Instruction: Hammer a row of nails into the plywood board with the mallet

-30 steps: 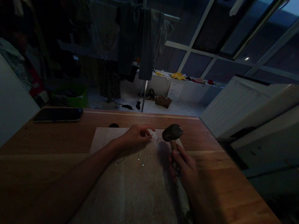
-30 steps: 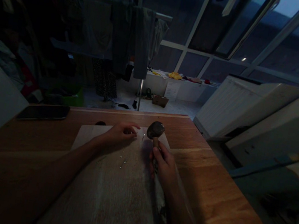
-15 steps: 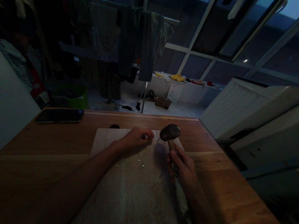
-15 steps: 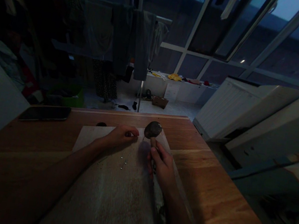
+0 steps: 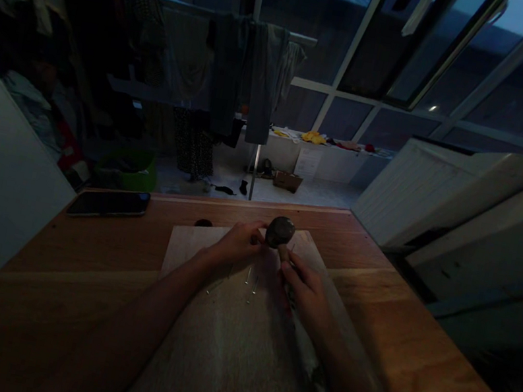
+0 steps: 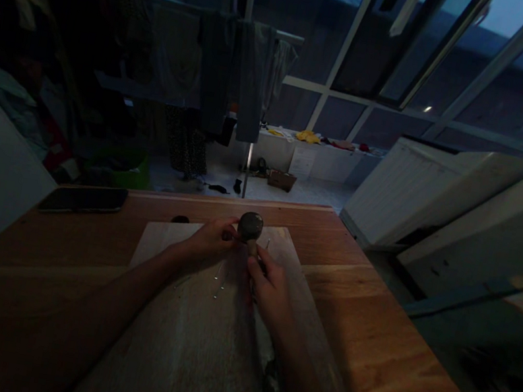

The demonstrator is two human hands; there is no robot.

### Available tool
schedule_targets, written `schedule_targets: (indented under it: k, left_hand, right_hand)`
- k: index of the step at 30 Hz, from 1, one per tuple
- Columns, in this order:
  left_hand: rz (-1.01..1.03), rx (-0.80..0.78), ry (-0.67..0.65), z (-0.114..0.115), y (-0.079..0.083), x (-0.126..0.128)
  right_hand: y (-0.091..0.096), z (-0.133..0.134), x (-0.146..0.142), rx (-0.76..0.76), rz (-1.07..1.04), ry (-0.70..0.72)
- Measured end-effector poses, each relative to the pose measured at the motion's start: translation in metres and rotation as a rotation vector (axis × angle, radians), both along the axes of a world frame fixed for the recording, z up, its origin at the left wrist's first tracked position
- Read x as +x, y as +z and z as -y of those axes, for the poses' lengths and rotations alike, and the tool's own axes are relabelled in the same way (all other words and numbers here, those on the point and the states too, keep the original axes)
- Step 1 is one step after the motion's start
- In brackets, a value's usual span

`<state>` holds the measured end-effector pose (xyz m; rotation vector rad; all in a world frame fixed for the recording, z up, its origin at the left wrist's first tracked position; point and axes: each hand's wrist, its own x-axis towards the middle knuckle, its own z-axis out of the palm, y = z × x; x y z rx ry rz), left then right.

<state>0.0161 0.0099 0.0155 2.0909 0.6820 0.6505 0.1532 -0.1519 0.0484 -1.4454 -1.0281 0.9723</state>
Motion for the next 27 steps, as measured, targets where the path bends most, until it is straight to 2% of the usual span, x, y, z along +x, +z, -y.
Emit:
schedule_targets:
  k: [4,7,10,13,17,20,23,27]
  left_hand:
    - [0.01,0.005,-0.002,0.0,0.001,-0.001]
    - [-0.059,0.059,0.001,-0.001,0.013,-0.008]
    - [-0.33,0.13,-0.08,0.005,0.037,-0.021]
    - [-0.578,0.189,-0.154,0.023,0.055,-0.026]
    - [-0.533,0.283,-0.12,0.054,0.054,-0.014]
    - [-0.467,0.334,-0.121,0.064,0.049,-0.005]
    - [-0.508,0.344,-0.151,0.054,0.055,-0.006]
    - [-0.493,0.322,-0.096,0.019,0.061,-0.017]
  right_hand:
    - [-0.005,0.0,0.001,-0.007,-0.041,0.012]
    - [-0.003,0.002,0.002,-0.023,-0.102,0.018]
    - [0.0,0.005,0.004,-0.017,-0.144,-0.018]
    - [0.002,0.007,0.006,-0.014,-0.164,-0.058]
    - [0.003,0.007,0.007,0.0,-0.15,-0.068]
    - [0.002,0.006,0.007,0.016,-0.139,-0.051]
    - [0.003,0.006,0.007,0.002,-0.146,-0.083]
    - [0.005,0.006,0.005,0.001,-0.137,-0.117]
